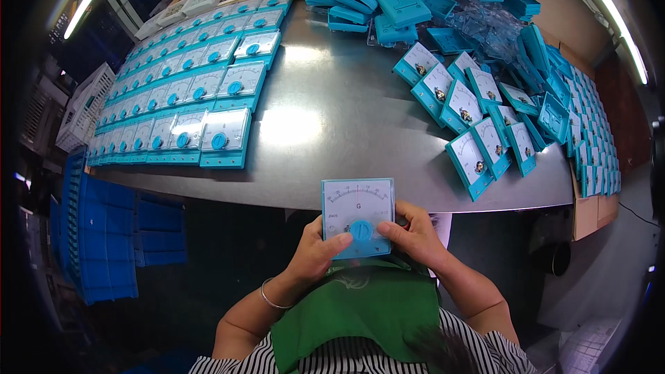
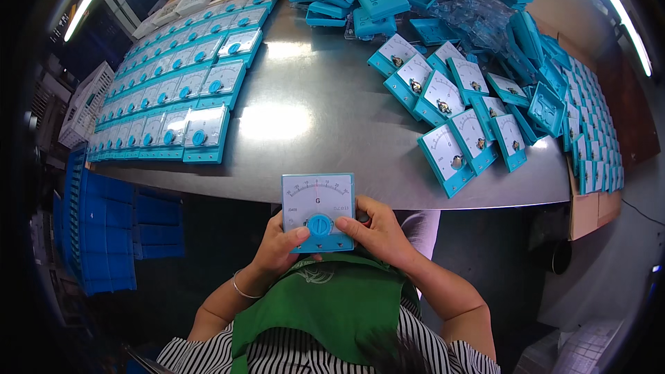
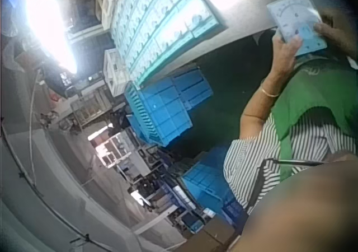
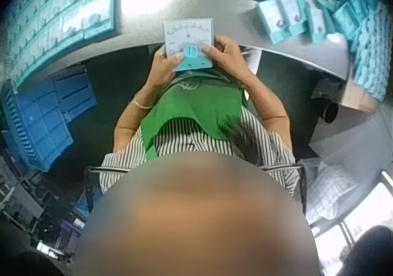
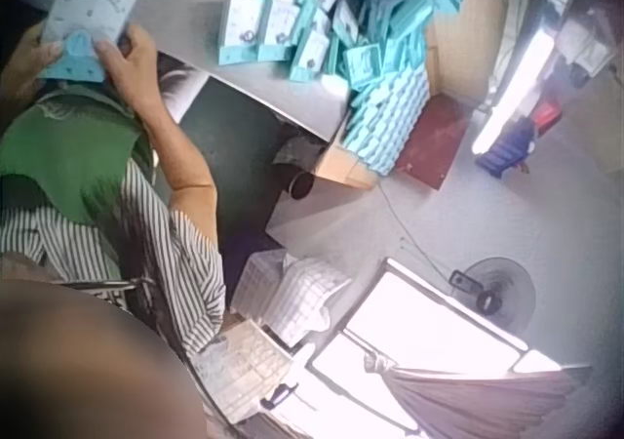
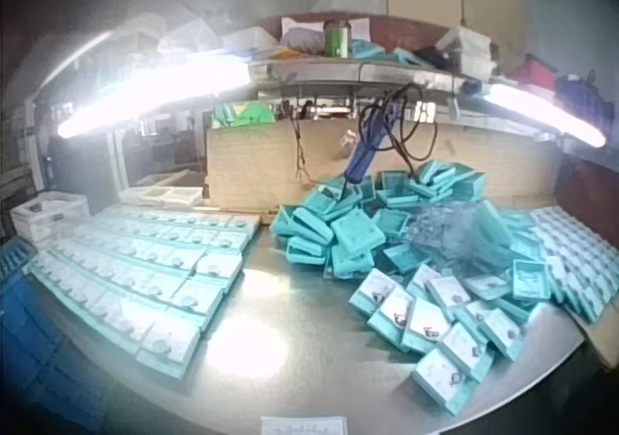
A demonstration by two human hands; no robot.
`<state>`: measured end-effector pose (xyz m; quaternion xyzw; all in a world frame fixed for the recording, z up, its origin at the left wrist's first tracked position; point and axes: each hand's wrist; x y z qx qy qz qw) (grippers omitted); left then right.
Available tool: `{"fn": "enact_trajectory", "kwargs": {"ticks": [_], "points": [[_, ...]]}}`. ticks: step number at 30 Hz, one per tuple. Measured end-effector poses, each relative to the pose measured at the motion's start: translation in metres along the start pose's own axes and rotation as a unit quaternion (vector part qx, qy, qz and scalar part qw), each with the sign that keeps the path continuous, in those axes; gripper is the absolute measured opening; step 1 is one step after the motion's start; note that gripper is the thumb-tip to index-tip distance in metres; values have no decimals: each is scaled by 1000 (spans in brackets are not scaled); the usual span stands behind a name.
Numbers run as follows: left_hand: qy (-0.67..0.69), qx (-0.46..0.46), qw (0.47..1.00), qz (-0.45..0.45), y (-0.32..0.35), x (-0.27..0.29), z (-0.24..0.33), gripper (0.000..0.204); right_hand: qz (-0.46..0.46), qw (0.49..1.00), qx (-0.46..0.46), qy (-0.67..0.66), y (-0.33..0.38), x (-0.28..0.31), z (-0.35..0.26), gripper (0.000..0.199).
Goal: Assembling components and covers for analog electrical meters at a workshop bench.
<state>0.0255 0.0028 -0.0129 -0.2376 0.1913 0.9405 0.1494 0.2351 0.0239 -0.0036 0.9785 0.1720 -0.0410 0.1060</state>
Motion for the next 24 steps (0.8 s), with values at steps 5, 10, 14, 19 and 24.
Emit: {"fn": "enact_trajectory", "kwargs": {"ticks": [5,10,14,19,24], "points": [[29,-9,999,-14,3,-5,4,59,-76,972,-126,-183,2,19,9,27],[92,32,995,-38,3,-12,3,58,-79,994,78,20,8,0,24,17],[88,48,994,-43,4,-17,4,57,-70,989,127,31,9,-1,28,15],[68,69,995,-39,3,-18,3,57,-56,982,170,60,8,2,36,14],[78,81,993,-46,-1,-17,3,58,-28,973,210,88,8,1,43,15]]}}
Point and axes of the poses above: each hand's wrist, its own y-axis away from the middle knuckle, its own x-axis out of the back of the hand, z = x × y, and after that the axes turned 2 degrees about z, right-handed
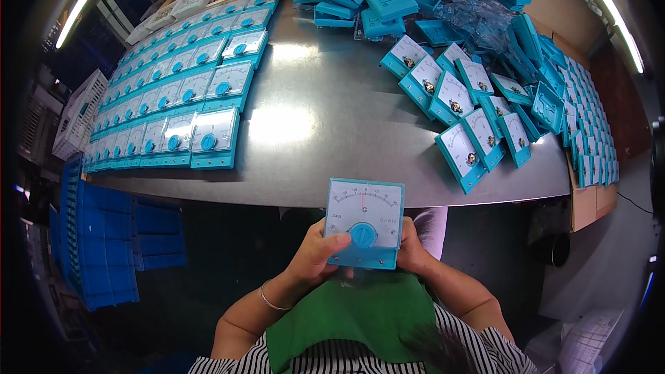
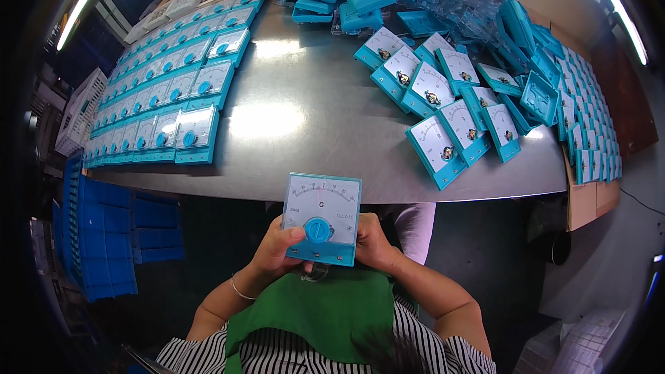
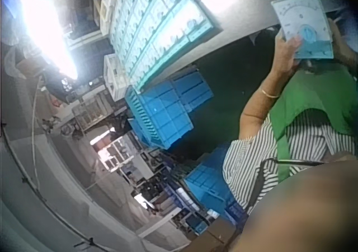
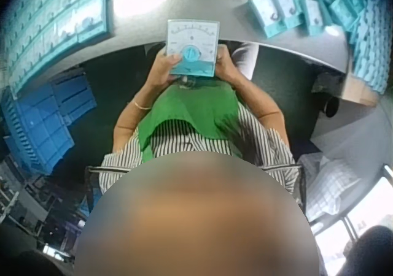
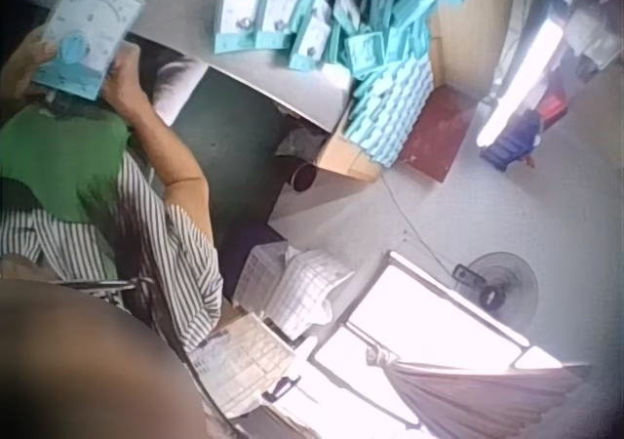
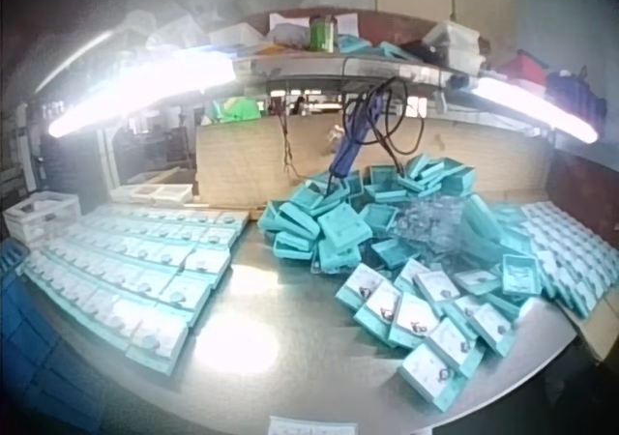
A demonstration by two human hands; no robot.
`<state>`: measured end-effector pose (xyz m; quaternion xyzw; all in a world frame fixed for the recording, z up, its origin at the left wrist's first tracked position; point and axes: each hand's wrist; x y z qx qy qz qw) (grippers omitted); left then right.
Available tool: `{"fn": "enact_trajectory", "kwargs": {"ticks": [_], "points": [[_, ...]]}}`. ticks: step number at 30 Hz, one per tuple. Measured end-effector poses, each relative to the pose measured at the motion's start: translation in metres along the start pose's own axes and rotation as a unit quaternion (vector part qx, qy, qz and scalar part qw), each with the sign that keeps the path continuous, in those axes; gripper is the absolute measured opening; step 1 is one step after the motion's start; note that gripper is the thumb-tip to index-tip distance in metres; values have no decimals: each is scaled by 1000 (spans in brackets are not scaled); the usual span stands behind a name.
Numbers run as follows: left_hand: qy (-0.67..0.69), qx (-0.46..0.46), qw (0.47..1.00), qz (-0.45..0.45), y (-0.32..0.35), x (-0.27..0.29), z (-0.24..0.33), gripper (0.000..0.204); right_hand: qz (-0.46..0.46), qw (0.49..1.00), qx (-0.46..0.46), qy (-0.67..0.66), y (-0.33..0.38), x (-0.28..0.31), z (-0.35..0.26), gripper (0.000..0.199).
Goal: Assembling components and covers for analog electrical meters at a workshop bench.
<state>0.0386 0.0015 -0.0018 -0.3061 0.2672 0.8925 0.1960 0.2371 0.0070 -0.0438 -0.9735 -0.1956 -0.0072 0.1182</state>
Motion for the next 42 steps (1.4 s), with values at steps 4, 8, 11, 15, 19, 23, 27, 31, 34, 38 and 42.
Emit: {"fn": "enact_trajectory", "kwargs": {"ticks": [4,8,11,15,19,23,27,31,34,38,42], "points": [[8,8,1000,-7,-1,0,0,59,29,999,-15,-30,2,-4,3,15],[8,8,1000,3,0,-3,1,60,39,997,-43,-54,4,-4,7,15],[13,12,1000,-6,-1,0,1,60,41,997,-28,-53,2,-5,8,15],[18,11,1000,-3,-1,1,0,60,39,999,-3,-23,1,-5,8,15],[27,4,1000,-5,-2,3,-1,59,43,999,-11,-19,2,-6,14,15],[31,11,999,-2,-3,3,-1,59,41,998,-39,-32,1,-6,15,15],[28,-8,1000,6,-4,6,0,56,25,999,-18,-16,-2,-3,14,16],[-18,-96,995,9,-4,16,13,54,32,927,-263,-263,-14,20,-20,30],[-84,-104,991,-7,-9,21,21,68,-8,955,-236,-181,-28,30,-41,32],[-145,-284,943,98,-36,11,34,90,17,962,-55,266,-70,29,-88,27],[-163,-416,893,53,-63,12,39,107,-35,842,226,489,-96,18,-75,33]]}}
Point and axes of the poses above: each hand's wrist, its own y-axis away from the middle knuckle, its own x-axis out of the back of the hand, z = x × y, and after that the axes turned 2 degrees about z, right-handed
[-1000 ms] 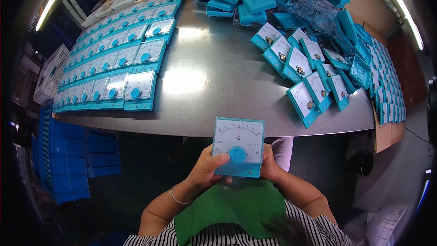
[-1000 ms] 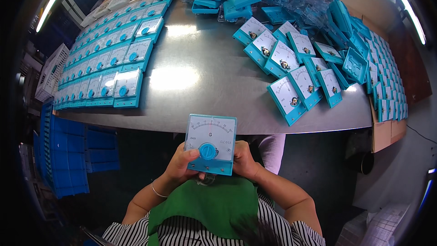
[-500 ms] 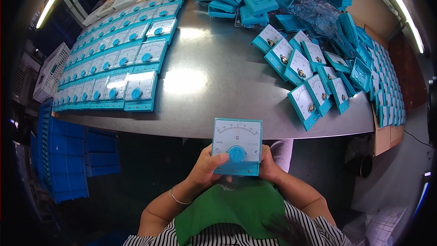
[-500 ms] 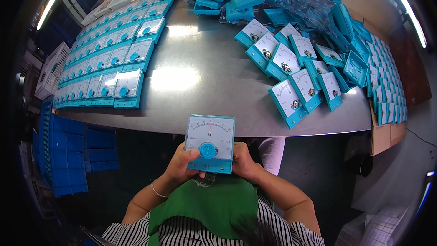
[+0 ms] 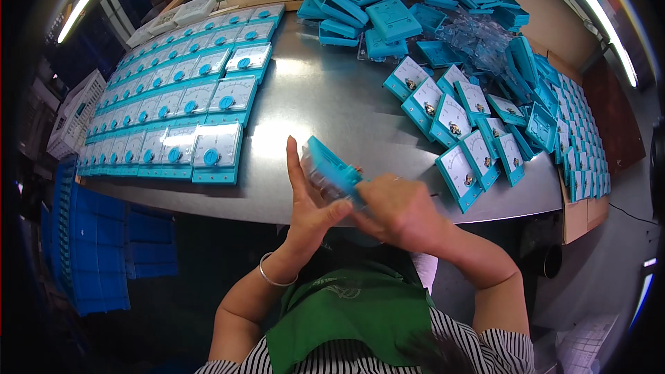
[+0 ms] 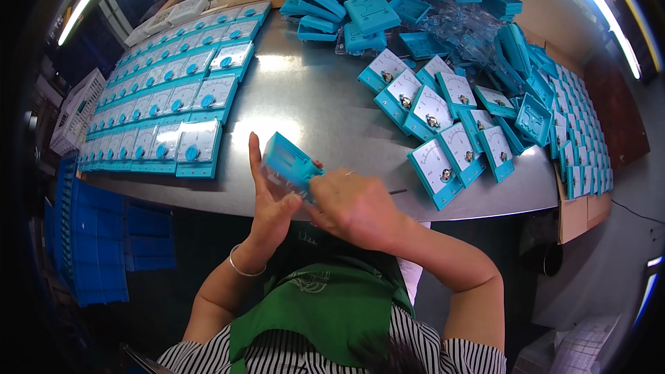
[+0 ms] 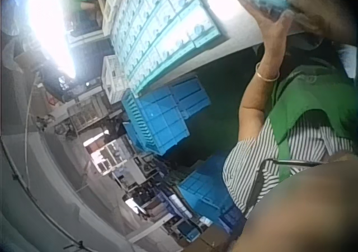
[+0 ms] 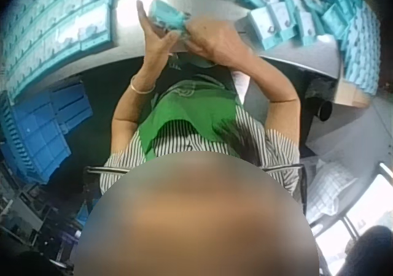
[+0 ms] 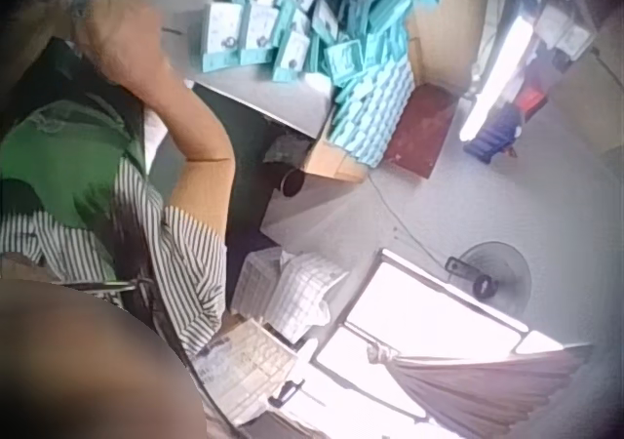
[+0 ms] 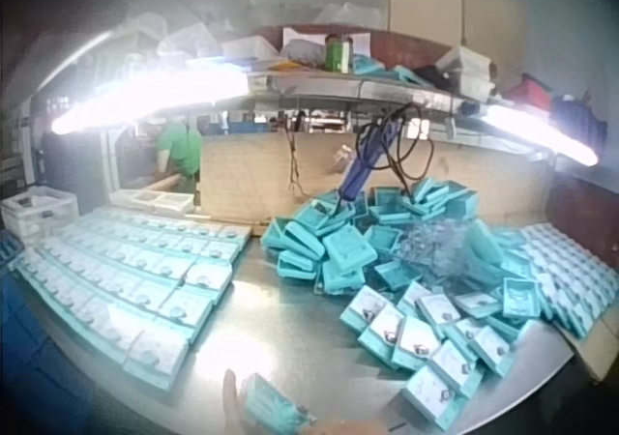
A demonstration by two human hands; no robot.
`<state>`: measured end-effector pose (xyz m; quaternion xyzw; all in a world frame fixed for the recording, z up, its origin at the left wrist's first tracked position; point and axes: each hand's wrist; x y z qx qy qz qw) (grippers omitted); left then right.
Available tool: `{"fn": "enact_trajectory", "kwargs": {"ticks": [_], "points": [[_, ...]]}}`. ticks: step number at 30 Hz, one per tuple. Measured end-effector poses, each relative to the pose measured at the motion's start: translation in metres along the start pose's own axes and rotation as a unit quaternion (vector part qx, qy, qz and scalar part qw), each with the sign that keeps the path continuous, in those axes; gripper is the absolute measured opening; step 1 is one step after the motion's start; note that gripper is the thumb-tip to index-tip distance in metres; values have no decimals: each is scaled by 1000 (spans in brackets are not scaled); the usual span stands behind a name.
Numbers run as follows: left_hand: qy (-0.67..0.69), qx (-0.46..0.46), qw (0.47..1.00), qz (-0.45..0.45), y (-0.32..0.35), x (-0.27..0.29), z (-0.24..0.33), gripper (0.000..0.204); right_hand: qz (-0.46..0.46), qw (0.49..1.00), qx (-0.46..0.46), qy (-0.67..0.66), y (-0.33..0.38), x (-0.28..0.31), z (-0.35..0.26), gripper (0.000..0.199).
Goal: Assembling components and covers for analog electrical meters at a workshop bench.
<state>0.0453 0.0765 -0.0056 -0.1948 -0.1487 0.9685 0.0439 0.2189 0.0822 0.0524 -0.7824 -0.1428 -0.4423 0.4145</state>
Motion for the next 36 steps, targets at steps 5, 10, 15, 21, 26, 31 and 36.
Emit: {"fn": "enact_trajectory", "kwargs": {"ticks": [5,10,15,21,26,31,36], "points": [[122,117,984,55,-11,17,-7,108,-14,997,18,-75,-24,-9,39,26],[191,117,975,6,-11,31,-20,117,51,971,-162,167,-52,19,207,12],[232,107,966,-47,-10,37,-28,113,-37,917,-253,307,-61,28,313,12],[204,145,968,-18,-15,31,-22,112,-126,874,-296,364,-79,4,330,22],[246,167,955,16,-19,27,-20,119,-12,940,-268,212,-75,49,293,22],[238,168,957,1,-15,28,-14,118,45,956,-276,-87,-72,72,171,22],[242,130,962,14,3,33,1,116,-26,725,-461,-512,-42,21,87,24]]}}
Point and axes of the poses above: each hand's wrist, its own y-axis away from the middle knuckle, its own x-axis out of the back of the hand, z = x × y, and after that the axes turned 2 degrees about z, right-handed
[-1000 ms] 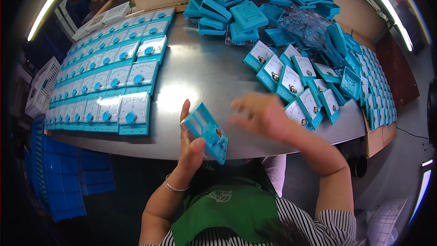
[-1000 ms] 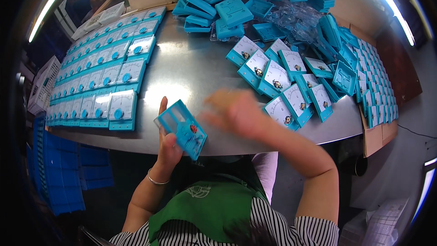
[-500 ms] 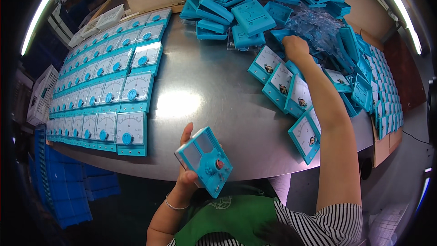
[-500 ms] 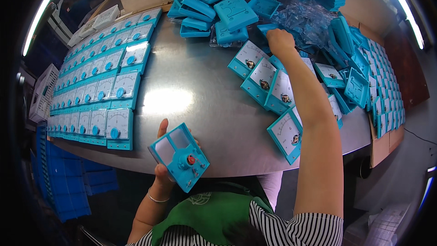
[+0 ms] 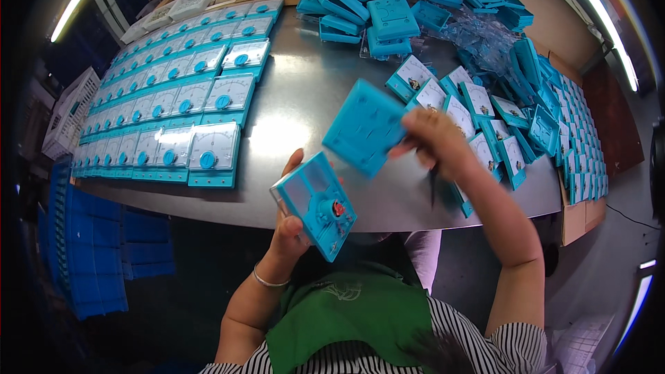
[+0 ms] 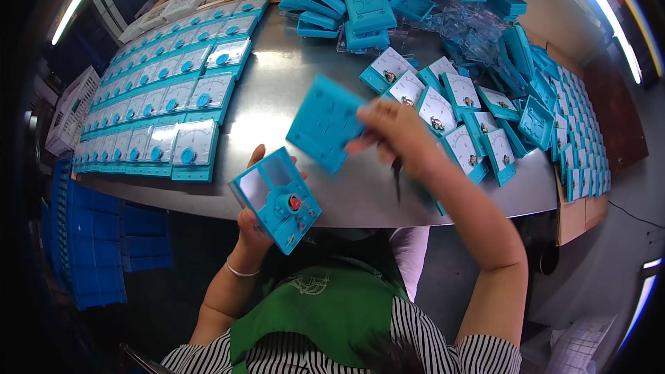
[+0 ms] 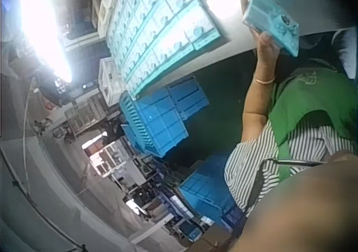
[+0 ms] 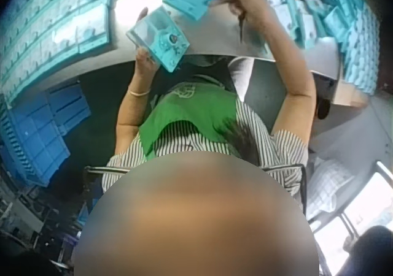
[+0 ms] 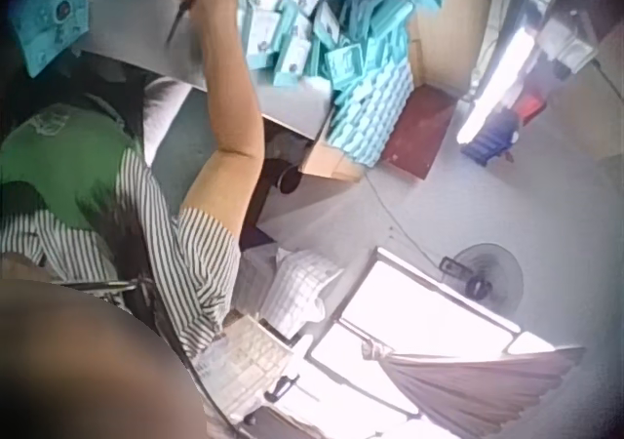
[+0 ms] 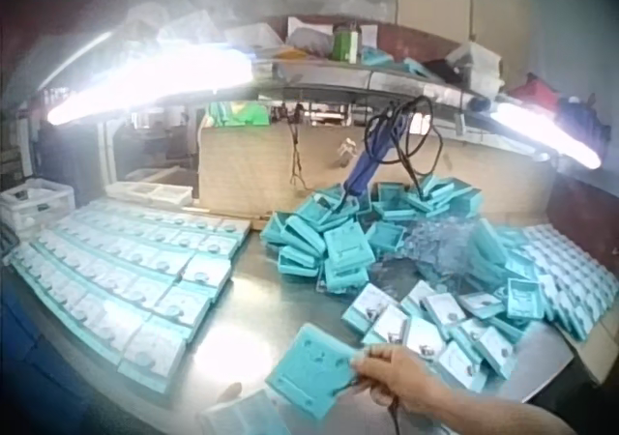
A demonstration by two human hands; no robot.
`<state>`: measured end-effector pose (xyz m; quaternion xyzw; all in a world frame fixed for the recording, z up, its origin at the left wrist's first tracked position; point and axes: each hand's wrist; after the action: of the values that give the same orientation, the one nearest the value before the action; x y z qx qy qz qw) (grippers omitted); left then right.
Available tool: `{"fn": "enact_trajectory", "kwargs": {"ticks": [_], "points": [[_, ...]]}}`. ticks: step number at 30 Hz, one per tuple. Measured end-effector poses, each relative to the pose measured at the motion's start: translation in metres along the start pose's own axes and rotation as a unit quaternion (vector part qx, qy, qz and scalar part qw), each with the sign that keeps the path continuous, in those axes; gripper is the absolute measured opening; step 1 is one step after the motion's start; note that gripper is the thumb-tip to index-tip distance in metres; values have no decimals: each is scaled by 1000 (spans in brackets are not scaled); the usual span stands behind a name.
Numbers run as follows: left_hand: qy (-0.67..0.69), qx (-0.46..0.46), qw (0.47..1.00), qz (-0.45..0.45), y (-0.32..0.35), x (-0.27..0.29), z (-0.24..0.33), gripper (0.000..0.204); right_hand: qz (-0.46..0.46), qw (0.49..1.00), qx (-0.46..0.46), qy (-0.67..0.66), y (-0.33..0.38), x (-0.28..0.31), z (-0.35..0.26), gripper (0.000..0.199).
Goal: Assembling components and covers for analog electrical meters at a workshop bench.
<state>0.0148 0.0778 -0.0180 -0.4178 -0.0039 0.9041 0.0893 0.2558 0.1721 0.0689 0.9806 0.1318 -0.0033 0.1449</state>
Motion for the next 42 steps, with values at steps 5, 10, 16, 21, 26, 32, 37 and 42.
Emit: {"fn": "enact_trajectory", "kwargs": {"ticks": [5,10,16,21,26,32,37,42], "points": [[-38,-28,998,40,32,11,25,112,-1,840,193,508,26,-10,64,37],[-104,-58,993,18,47,33,33,108,-47,761,321,562,14,-49,40,61],[-151,-84,985,24,43,27,33,113,-127,787,250,550,15,-56,41,87],[-162,-121,979,-42,40,8,6,120,-149,909,252,297,66,-63,56,91],[-149,-123,978,-81,37,0,-9,121,-97,924,277,247,85,-78,76,95],[-175,-93,979,-46,43,-13,-12,118,-82,935,269,217,90,-76,85,97],[-209,-99,971,-57,52,-4,-24,119,-73,920,331,197,91,-81,93,93],[-222,-69,973,0,39,-17,-6,124,-79,926,336,151,73,-77,92,86]]}}
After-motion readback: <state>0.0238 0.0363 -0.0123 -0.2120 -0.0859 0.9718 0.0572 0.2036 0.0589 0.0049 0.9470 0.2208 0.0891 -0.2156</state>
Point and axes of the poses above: each hand's wrist, its own y-axis away from the middle knuckle, its own x-axis out of the back of the hand, z = x × y, and after that the axes turned 2 degrees about z, right-handed
